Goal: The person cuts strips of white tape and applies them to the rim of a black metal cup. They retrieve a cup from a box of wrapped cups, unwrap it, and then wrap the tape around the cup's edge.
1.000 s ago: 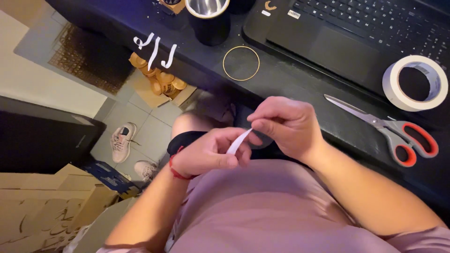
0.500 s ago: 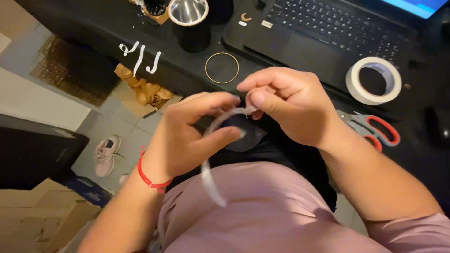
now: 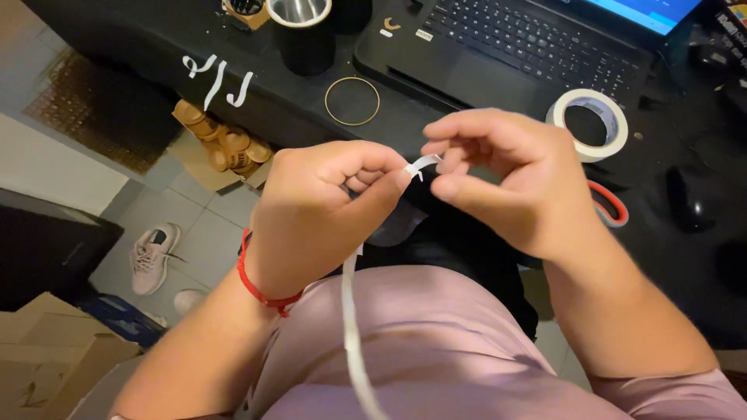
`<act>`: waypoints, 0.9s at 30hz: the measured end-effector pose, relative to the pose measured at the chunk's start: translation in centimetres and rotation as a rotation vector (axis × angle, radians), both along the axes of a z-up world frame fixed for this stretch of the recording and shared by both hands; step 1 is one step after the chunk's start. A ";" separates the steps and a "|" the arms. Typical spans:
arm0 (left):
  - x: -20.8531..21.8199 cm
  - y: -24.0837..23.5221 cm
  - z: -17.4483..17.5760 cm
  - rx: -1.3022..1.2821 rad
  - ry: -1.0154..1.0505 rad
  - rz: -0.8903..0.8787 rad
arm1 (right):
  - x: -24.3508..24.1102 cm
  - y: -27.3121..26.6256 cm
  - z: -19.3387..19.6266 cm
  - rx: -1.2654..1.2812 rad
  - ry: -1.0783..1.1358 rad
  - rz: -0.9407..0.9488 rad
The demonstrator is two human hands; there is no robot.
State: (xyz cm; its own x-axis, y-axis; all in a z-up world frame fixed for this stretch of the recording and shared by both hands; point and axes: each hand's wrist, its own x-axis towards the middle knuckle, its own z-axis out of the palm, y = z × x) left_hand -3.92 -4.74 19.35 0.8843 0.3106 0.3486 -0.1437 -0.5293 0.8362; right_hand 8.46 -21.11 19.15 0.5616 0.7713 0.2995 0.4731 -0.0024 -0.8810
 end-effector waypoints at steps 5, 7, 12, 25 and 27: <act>-0.5 -0.7 0.3 0.038 0.000 -0.029 | -0.8 -0.2 0.0 -0.024 -0.325 -0.082; -0.5 -0.8 0.1 0.055 -0.025 -0.025 | -0.9 -0.3 -0.3 0.007 -0.367 -0.084; -0.3 -0.8 -0.4 -0.093 0.038 -0.060 | -1.1 -0.3 -0.8 0.051 -0.412 -0.055; -0.2 -0.5 -1.0 -0.049 -0.044 -0.161 | -1.0 -0.5 -2.0 0.080 -0.569 -0.048; -0.1 -0.4 -1.3 -0.035 -0.040 -0.166 | -1.1 -0.5 -1.8 0.070 -0.588 -0.043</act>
